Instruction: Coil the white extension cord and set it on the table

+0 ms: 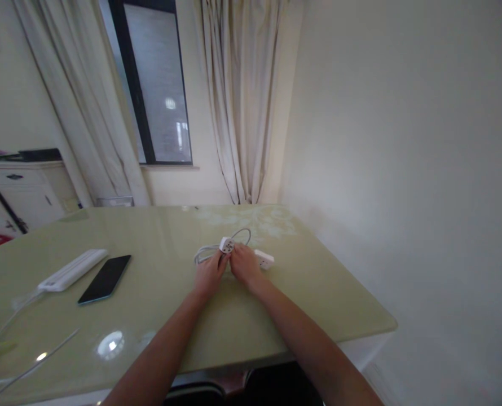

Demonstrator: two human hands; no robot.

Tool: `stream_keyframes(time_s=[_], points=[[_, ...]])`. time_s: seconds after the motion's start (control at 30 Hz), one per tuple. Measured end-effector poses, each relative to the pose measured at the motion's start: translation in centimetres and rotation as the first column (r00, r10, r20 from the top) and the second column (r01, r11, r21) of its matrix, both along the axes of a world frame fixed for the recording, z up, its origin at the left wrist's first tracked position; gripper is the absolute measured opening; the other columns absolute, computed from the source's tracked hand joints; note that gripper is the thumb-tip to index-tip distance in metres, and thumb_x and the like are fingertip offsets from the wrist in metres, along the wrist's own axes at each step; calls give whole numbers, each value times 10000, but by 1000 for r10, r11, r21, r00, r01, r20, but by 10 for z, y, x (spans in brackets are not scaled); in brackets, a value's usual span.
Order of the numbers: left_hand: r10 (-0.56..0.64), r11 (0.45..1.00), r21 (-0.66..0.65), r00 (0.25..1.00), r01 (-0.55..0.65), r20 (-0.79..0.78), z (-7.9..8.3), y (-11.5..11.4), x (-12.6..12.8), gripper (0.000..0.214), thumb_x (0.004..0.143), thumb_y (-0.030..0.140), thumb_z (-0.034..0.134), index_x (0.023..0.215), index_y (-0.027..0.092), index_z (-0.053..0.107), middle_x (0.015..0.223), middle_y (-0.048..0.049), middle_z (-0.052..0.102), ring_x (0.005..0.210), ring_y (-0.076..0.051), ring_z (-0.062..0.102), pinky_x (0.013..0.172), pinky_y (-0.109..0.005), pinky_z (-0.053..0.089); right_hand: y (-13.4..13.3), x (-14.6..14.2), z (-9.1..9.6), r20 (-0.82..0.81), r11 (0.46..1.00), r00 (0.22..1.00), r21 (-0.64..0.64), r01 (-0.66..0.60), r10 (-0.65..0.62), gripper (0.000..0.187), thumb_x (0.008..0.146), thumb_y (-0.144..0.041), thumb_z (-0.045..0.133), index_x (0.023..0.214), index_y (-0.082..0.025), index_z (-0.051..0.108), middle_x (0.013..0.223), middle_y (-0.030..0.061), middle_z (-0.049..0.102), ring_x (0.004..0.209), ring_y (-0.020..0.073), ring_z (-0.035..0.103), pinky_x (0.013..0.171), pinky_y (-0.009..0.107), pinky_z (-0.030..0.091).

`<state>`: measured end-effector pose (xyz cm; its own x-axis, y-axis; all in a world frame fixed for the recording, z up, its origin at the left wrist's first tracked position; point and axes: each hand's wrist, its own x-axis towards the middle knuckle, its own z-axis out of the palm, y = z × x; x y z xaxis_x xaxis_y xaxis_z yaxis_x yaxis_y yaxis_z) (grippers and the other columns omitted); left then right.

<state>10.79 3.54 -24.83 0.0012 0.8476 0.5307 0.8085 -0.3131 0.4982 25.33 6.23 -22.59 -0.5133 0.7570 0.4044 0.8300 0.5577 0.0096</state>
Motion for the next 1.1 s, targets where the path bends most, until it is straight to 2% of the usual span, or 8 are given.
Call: stream_keyframes(time_s=[0.1, 0.2, 0.27, 0.4, 0.53, 0.7, 0.9, 1.1], points=[[35, 999, 12, 981, -38, 193, 3, -1, 3, 317, 1014, 446, 401, 932, 210, 597, 710, -45, 652, 633, -204, 610, 613, -296, 386, -9, 8, -3, -39, 988, 999, 155, -2, 8, 415, 1021, -215, 449, 1403, -93, 555, 1272, 183, 663, 1193, 270, 571, 1091, 430, 397], [54, 996, 41, 934, -73, 354, 6, 2, 1, 344, 1009, 493, 384, 855, 225, 535, 670, -17, 594, 607, -194, 569, 592, -298, 378, -13, 23, 0, -119, 980, 993, 195, 33, -9, 477, 1011, -280, 506, 1465, -135, 505, 1419, 166, 596, 1313, 271, 502, 1186, 459, 278], [83, 992, 53, 901, -117, 426, 5, 7, -5, 360, 1002, 524, 384, 854, 227, 523, 693, -16, 594, 635, -198, 578, 609, -307, 406, -10, 35, 1, -209, 986, 973, 119, 120, -94, 466, 996, -349, 552, 1425, -169, 545, 1451, 154, 576, 1339, 280, 487, 1173, 462, 289], [120, 986, 44, 870, -160, 477, -1, 20, -21, 397, 947, 592, 468, 982, 206, 556, 860, -60, 659, 797, -232, 648, 727, -356, 502, 3, 52, -8, -351, 947, 891, -242, 210, -287, 564, 927, -456, 653, 1405, -179, 539, 1331, 152, 643, 1214, 270, 588, 990, 367, 445], [202, 979, -14, 957, -203, 209, -7, 24, -33, 501, 852, 628, 615, 1056, 171, 592, 1069, -146, 672, 1044, -304, 647, 923, -442, 508, 12, 58, -17, -461, 918, 833, -376, 130, -306, 634, 834, -405, 758, 1376, -176, 521, 1267, 132, 680, 1154, 251, 635, 912, 317, 467], [108, 966, -219, 985, -137, -136, -5, 12, -31, 578, 839, 508, 697, 1277, 161, 549, 1263, -176, 684, 1227, -344, 611, 1079, -512, 398, 11, 56, -16, -589, 894, 709, -428, 133, -387, 594, 768, -440, 813, 1238, -172, 567, 1083, 110, 742, 929, 229, 703, 775, 296, 493], [162, 948, -219, 943, -230, -291, 5, 8, -29, 470, 893, 541, 621, 1191, 179, 654, 1148, -172, 746, 1154, -362, 657, 1022, -509, 424, 15, 53, -14, -794, 938, 513, -341, 66, -325, 474, 812, -441, 761, 1169, -167, 610, 1105, 111, 740, 941, 195, 706, 812, 284, 542], [272, 918, -175, 885, -357, -377, 14, 3, -32, 361, 921, 531, 557, 954, 213, 724, 927, -154, 756, 949, -359, 697, 899, -468, 486, 16, 49, -17, -801, 925, 506, -379, -14, -320, 578, 844, -312, 740, 1363, -140, 550, 1306, 164, 676, 943, 176, 726, 865, 308, 571]])
